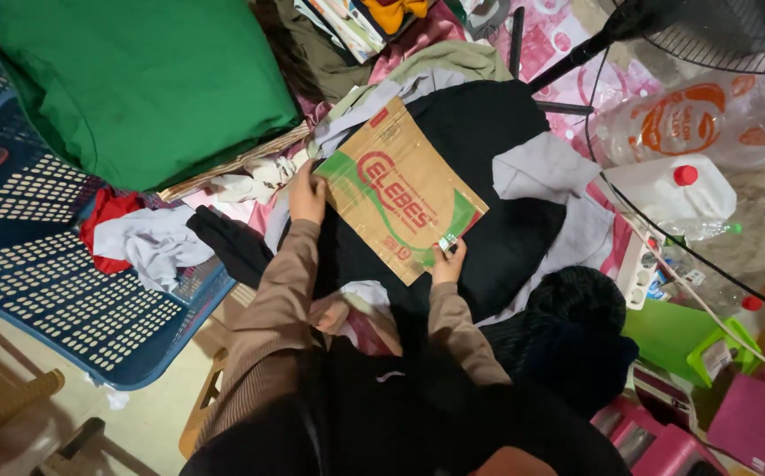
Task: The person folds a green t-shirt, a black shirt, and a light gray shirt using a cardboard box as a guide. The person places the folded clothes into a blue laundry basket.
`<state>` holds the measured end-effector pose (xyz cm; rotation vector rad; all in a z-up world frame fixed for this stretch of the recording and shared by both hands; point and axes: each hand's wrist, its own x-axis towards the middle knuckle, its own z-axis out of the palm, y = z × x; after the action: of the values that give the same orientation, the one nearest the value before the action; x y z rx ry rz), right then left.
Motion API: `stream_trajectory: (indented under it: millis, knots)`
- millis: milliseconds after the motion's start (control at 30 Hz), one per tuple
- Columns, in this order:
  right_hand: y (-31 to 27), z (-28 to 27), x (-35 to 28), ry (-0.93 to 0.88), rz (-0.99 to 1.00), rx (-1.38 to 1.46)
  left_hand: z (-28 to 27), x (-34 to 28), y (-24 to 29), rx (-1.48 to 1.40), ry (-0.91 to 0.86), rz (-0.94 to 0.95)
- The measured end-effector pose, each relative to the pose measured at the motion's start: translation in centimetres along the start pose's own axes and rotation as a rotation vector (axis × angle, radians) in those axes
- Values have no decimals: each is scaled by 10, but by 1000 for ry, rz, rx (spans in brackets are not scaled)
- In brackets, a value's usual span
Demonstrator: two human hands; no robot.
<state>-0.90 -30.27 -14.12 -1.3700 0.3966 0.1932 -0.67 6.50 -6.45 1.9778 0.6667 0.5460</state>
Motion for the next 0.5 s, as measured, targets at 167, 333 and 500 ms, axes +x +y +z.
stream_trajectory:
  millis: [167, 333, 500]
  knots:
    - [24, -22, 1, 97, -88, -243, -3, -5, 20, 175, -100, 17]
    - [-6, -8, -14, 114, 25, -422, 3, -6, 11, 178, -73, 48]
    - [-16, 0, -15, 74, 27, -384, 3, -6, -1, -5, -76, -64]
